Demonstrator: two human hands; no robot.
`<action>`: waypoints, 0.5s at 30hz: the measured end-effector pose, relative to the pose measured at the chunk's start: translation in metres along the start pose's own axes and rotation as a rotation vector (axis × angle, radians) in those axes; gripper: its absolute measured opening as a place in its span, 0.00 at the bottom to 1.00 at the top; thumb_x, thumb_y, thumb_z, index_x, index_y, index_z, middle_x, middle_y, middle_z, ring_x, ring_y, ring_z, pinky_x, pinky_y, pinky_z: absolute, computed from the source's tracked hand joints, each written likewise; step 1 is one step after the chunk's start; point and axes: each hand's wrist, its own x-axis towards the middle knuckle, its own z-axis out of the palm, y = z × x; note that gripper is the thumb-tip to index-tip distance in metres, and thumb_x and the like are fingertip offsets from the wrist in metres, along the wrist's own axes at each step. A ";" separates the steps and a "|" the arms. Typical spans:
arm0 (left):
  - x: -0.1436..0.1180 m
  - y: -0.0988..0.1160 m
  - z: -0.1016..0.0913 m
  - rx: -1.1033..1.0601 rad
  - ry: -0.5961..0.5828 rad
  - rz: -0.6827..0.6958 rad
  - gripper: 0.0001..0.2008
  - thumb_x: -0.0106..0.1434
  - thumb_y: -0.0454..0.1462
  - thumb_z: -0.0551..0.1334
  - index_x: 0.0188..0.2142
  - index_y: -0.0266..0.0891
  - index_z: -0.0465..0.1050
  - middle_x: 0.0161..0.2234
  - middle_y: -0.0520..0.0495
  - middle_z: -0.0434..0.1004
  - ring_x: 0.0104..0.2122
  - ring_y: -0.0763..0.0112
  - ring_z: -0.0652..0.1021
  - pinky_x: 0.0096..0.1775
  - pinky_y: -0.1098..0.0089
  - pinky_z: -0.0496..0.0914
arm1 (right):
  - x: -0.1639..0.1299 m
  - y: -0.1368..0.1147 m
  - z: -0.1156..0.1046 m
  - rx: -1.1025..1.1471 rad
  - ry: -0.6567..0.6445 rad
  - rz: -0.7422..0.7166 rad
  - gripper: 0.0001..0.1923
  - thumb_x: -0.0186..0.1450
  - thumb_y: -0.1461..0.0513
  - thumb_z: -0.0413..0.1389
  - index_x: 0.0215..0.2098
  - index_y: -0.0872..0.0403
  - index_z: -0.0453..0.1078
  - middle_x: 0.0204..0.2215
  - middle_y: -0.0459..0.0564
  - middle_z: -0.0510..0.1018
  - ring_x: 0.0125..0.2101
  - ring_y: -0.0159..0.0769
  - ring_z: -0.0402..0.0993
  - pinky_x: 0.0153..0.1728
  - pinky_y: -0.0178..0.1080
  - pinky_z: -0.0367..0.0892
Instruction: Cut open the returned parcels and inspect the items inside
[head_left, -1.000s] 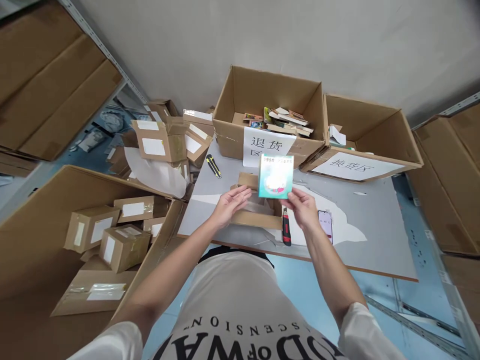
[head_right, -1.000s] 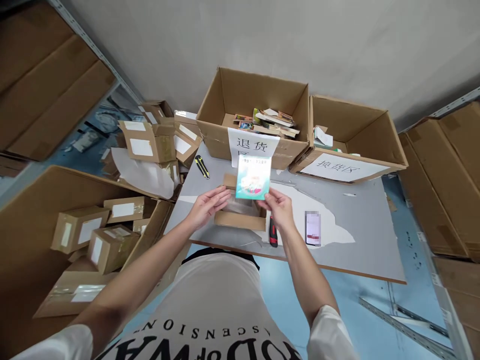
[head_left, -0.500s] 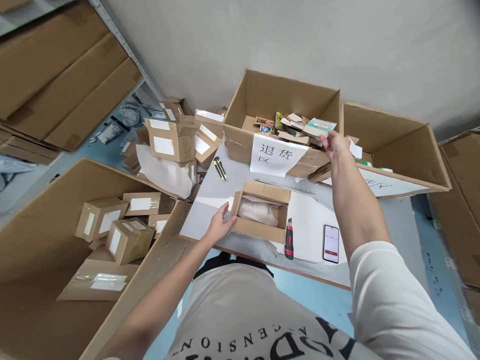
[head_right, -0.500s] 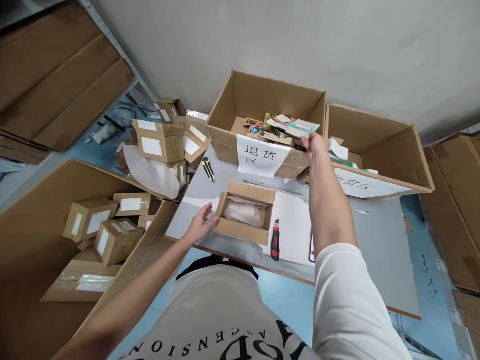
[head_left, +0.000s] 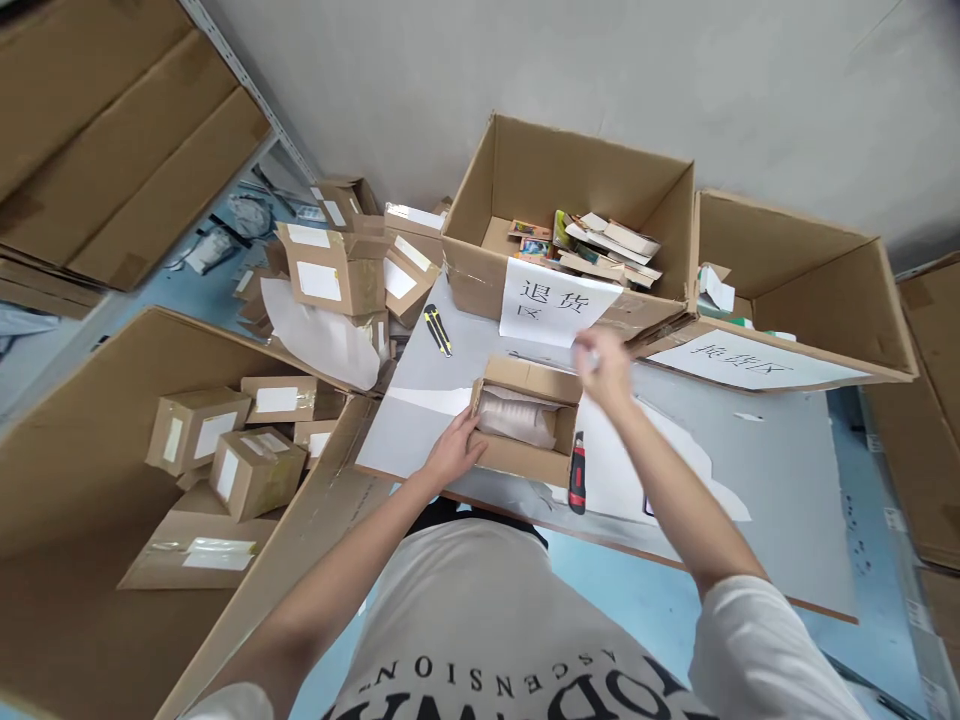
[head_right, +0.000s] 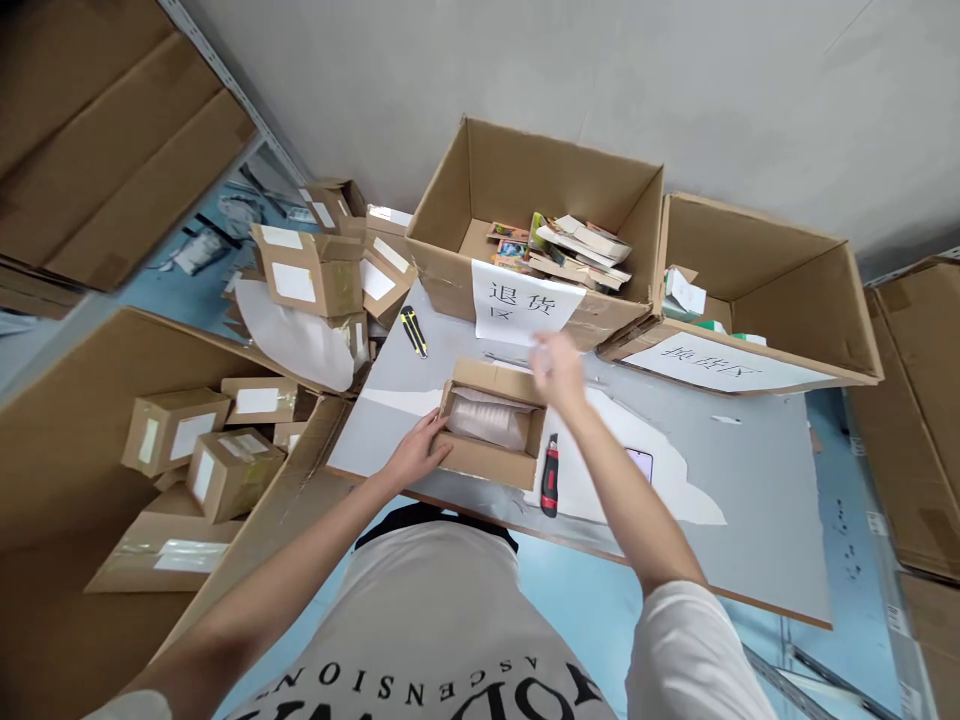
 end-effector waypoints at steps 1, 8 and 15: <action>0.001 0.000 0.001 0.012 -0.004 -0.001 0.28 0.61 0.42 0.57 0.59 0.33 0.62 0.64 0.34 0.54 0.63 0.54 0.59 0.60 0.56 0.60 | -0.024 -0.014 0.021 0.020 -0.139 -0.061 0.16 0.65 0.62 0.51 0.51 0.54 0.66 0.47 0.57 0.73 0.51 0.43 0.68 0.54 0.51 0.63; 0.006 0.001 0.005 0.072 0.002 -0.023 0.29 0.61 0.42 0.58 0.60 0.34 0.60 0.64 0.35 0.55 0.63 0.54 0.60 0.60 0.55 0.60 | -0.086 -0.012 0.127 -0.185 -0.952 -0.004 0.46 0.54 0.65 0.62 0.67 0.54 0.48 0.67 0.61 0.49 0.64 0.49 0.51 0.59 0.49 0.56; 0.006 0.006 0.006 0.038 -0.008 -0.066 0.29 0.61 0.42 0.57 0.60 0.32 0.59 0.62 0.32 0.57 0.62 0.52 0.60 0.60 0.54 0.59 | -0.082 -0.004 0.151 -0.329 -1.036 0.112 0.33 0.54 0.73 0.58 0.58 0.58 0.63 0.60 0.67 0.63 0.51 0.47 0.71 0.49 0.44 0.67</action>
